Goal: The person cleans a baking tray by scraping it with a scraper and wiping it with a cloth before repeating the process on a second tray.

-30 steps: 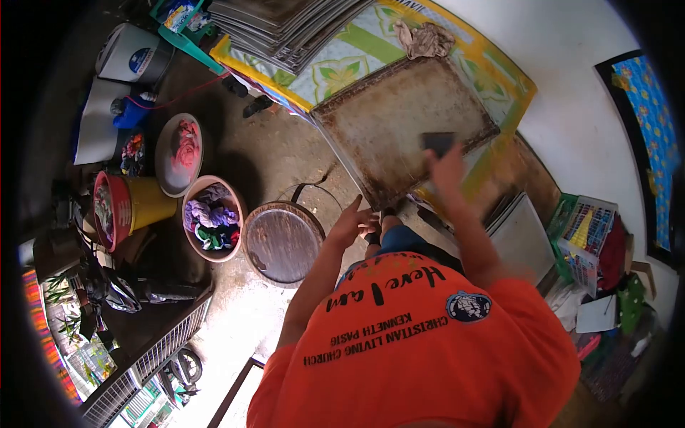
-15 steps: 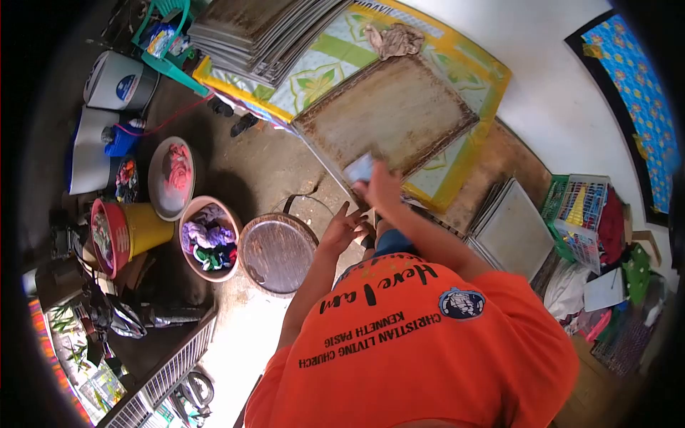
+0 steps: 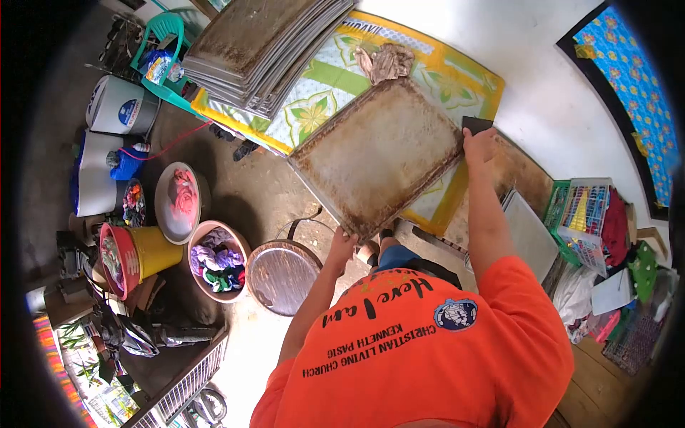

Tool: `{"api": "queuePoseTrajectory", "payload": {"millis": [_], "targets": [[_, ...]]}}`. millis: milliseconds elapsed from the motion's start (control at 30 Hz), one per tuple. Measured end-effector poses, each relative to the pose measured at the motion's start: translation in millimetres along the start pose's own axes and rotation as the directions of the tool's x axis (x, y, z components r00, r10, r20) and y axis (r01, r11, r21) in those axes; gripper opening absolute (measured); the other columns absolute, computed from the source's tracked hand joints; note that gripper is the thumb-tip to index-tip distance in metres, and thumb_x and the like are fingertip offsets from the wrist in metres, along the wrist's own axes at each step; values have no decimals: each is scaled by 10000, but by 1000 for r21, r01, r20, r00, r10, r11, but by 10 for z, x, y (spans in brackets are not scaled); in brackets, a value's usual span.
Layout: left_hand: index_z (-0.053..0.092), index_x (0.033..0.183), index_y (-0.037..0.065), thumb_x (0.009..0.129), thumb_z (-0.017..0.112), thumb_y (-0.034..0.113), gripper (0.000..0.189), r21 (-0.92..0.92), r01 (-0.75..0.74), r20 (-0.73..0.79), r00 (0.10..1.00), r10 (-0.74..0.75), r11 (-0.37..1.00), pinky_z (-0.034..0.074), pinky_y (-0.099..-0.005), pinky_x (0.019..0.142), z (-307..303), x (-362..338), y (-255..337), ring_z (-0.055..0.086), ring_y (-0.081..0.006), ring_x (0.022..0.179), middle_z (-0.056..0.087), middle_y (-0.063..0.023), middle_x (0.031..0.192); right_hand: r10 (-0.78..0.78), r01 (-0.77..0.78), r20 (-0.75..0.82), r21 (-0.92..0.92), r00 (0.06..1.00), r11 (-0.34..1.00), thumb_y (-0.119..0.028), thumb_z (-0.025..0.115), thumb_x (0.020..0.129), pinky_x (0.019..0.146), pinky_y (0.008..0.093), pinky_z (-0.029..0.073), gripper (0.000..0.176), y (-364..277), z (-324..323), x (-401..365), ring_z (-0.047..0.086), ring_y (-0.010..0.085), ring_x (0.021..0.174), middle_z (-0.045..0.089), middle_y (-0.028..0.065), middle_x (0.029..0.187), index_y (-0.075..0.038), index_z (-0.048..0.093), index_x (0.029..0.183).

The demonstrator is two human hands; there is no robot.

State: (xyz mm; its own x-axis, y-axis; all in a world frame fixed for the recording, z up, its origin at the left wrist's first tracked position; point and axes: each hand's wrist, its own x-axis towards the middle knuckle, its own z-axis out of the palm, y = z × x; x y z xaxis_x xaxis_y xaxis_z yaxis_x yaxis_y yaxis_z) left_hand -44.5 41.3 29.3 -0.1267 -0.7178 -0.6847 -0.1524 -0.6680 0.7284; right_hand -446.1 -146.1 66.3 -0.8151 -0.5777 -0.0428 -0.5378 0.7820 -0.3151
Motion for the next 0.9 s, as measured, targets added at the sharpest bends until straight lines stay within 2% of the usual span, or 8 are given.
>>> {"api": "queuePoseTrajectory", "payload": {"millis": [67,167,267,467,567,767,833,900], "targets": [[356,1247,30,888,551,125,419,77,38,20,999,-40,996,434,-290,467,-104,-30,-122,582,-171,651,623,-154,865,-94,87,-144,-53,985,995,-436,691,772,944,523,372,735,-27,136,-119,536,323,1132,523,179,1244,-7,357,1267],[323,1278,40,884,559,132,469,45,28,-28,999,-27,999,414,-270,409,-257,-67,-155,566,-164,592,624,-170,882,-332,316,-76,-172,940,933,-468,688,767,848,486,459,770,-57,212,-185,563,366,1077,534,209,1228,15,346,1260],[315,1283,42,884,564,142,480,93,49,32,998,-52,995,392,-257,369,-352,-35,-137,553,-153,560,624,-168,884,-204,203,-42,-25,978,979,-455,675,781,843,496,457,724,-86,294,90,576,371,1049,535,201,1233,9,355,1235],[361,1248,47,869,593,141,454,50,65,26,997,-66,997,381,-252,388,-350,74,-146,523,-122,557,619,-131,868,-253,246,77,92,964,965,-410,690,778,866,535,423,684,-586,193,212,560,376,1068,509,184,1260,-2,366,1222],[380,1238,44,866,596,134,440,20,16,21,1000,-16,1000,361,-259,394,-361,88,-144,505,-109,539,608,-105,801,-159,128,117,234,980,964,-424,698,766,860,511,435,705,-720,221,270,562,380,1061,519,202,1239,-3,373,1228],[397,1229,18,860,597,124,432,48,4,57,998,-7,999,345,-267,389,-353,41,-37,451,-94,461,554,-62,662,-302,292,62,126,951,948,-471,710,735,885,500,418,774,-1032,582,275,565,394,1046,545,218,1192,32,388,1227],[366,1266,24,861,593,130,477,112,41,84,995,-51,993,385,-251,420,-392,96,-92,516,-108,555,616,-85,808,-388,371,60,192,920,909,-451,700,750,876,509,415,760,-1240,677,40,566,379,1045,541,222,1195,39,385,1238],[356,1284,32,861,592,134,495,136,38,98,994,-51,990,410,-245,441,-412,103,-119,549,-117,603,646,-92,877,-458,396,276,253,845,883,-419,695,759,861,506,420,691,-1623,530,-573,575,383,1006,571,215,1135,22,409,1207]]}}
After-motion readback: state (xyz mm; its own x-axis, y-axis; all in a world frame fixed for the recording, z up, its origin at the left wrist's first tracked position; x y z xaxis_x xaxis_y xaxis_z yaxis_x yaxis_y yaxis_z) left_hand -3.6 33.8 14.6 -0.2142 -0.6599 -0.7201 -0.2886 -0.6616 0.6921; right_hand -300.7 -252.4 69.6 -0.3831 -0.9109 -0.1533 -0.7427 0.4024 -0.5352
